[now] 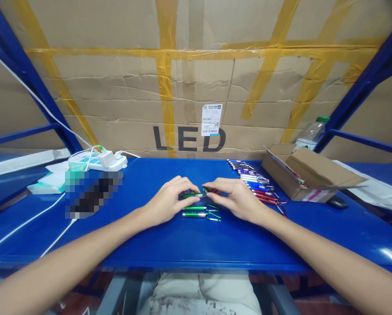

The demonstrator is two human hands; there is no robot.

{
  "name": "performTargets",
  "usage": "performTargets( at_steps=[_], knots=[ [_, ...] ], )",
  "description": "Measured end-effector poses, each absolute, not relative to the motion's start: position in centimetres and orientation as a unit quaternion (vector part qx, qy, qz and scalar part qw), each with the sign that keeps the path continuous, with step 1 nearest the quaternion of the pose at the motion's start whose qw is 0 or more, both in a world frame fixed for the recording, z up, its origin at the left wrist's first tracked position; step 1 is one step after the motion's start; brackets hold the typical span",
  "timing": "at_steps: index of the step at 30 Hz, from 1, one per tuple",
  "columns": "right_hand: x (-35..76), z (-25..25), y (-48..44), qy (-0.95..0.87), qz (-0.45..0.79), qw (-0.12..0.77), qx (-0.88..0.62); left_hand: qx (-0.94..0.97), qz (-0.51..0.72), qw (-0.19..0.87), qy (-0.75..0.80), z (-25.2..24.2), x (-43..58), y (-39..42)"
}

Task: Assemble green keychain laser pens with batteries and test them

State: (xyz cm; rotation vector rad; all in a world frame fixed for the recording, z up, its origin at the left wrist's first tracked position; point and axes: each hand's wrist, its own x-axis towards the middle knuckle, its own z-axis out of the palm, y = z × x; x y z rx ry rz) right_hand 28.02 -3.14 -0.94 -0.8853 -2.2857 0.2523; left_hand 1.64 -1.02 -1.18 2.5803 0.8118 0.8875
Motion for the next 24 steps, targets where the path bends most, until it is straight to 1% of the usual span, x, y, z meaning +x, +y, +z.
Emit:
performTargets(
  at_steps=[13,24],
  knots=[
    [28.06,-1.35,-3.61,-0.881,0.033,0.345,-0.321,0.897,0.308,0.144,0.282,-1.14,1.64,-0.99],
    [27.87,-0.92,-3.74,-0.875,0.039,0.355,-0.326,0.893,0.329,0.158,0.264,-1.06,1.75,-1.17]
  ],
)
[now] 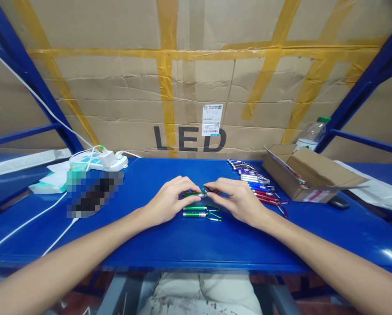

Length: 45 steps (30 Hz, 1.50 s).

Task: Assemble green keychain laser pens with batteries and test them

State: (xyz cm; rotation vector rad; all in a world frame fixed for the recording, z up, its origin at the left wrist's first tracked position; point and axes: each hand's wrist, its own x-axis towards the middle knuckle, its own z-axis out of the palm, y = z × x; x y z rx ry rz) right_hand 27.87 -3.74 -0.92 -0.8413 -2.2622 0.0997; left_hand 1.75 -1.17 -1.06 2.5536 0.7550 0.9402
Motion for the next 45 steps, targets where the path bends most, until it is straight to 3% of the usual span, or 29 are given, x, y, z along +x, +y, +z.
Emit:
performTargets(
  at_steps=[12,20,29,39,45],
  knots=[
    [27.6,-0.9,-4.0,-0.863,0.058,0.368,-0.342,0.890,0.330,0.150,0.277,-1.0,1.8,-1.3],
    [26.8,-1.4,-3.7,-0.783,0.260,0.403,-0.396,0.888,0.342,0.101,0.290,-1.0,1.8,-1.2],
    [28.2,-1.3,-2.5,-0.876,0.094,0.316,-0.351,0.886,0.314,0.100,0.325,-1.3,1.6,-0.6],
    [29.5,-1.3,-1.7,-0.921,0.087,0.190,-0.330,0.902,0.218,0.126,0.350,-1.9,1.0,0.4],
    [29.8,-0.9,-1.8,-0.928,0.083,0.159,-0.328,0.905,0.199,0.153,0.342,-1.7,1.1,0.3]
  ],
)
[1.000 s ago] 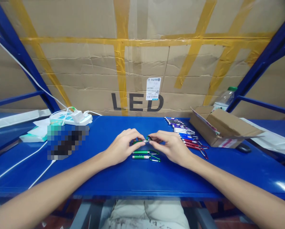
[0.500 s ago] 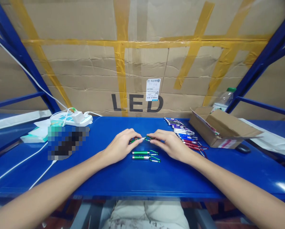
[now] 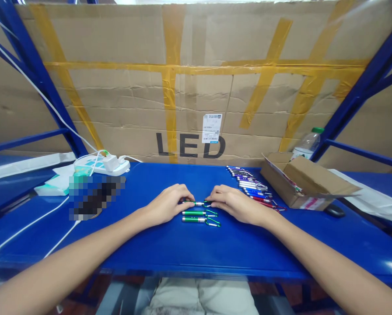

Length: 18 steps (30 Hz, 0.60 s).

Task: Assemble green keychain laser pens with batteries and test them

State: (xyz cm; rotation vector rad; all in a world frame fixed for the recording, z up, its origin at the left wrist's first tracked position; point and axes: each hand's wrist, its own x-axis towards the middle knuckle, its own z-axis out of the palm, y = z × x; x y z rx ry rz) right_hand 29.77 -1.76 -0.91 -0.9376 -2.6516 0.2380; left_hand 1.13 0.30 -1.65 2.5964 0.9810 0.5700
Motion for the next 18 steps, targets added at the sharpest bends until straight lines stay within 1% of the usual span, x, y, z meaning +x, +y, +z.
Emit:
performTargets(
  at_steps=[5,9,14,18],
  knots=[
    [30.0,-1.0,-1.5,-0.926,0.065,0.157,-0.337,0.897,0.215,0.168,0.347,-1.3,1.0,0.3],
    [30.0,-1.2,-1.5,-0.916,0.054,0.179,-0.355,0.893,0.225,0.183,0.344,-0.7,0.5,0.2],
    [29.9,-0.8,-1.9,-0.904,0.076,0.203,-0.369,0.905,0.192,0.193,0.326,-0.3,0.0,-0.2],
    [29.5,-0.4,-2.4,-0.903,0.109,0.188,-0.370,0.918,0.155,0.173,0.321,-0.1,0.1,-0.7]
  ],
)
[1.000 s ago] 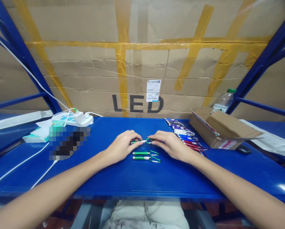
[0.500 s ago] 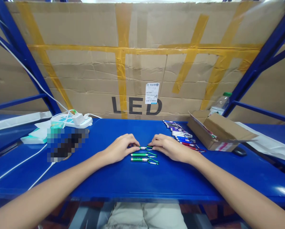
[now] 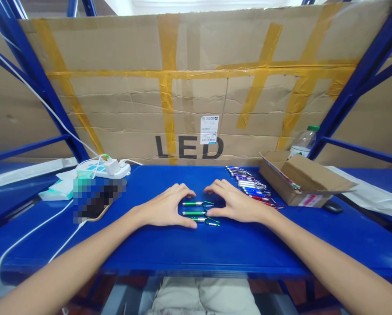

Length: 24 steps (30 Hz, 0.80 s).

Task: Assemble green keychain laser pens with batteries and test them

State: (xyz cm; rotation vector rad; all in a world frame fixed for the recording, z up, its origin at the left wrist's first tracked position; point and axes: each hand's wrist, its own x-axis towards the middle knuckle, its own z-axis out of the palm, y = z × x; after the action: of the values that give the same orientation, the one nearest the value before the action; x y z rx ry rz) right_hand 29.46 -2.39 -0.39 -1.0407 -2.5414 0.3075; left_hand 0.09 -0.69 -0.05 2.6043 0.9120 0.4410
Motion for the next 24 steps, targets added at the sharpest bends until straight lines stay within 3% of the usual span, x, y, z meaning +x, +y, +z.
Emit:
performTargets(
  at_steps=[5,24],
  knots=[
    [28.6,-1.0,-2.7,-0.912,0.120,0.154,-0.362,0.924,0.135,0.165,0.318,0.2,0.5,-1.2],
    [28.5,-1.1,-2.6,-0.910,0.135,0.167,-0.355,0.928,0.154,0.157,0.302,-0.2,0.4,-0.4]
  ],
)
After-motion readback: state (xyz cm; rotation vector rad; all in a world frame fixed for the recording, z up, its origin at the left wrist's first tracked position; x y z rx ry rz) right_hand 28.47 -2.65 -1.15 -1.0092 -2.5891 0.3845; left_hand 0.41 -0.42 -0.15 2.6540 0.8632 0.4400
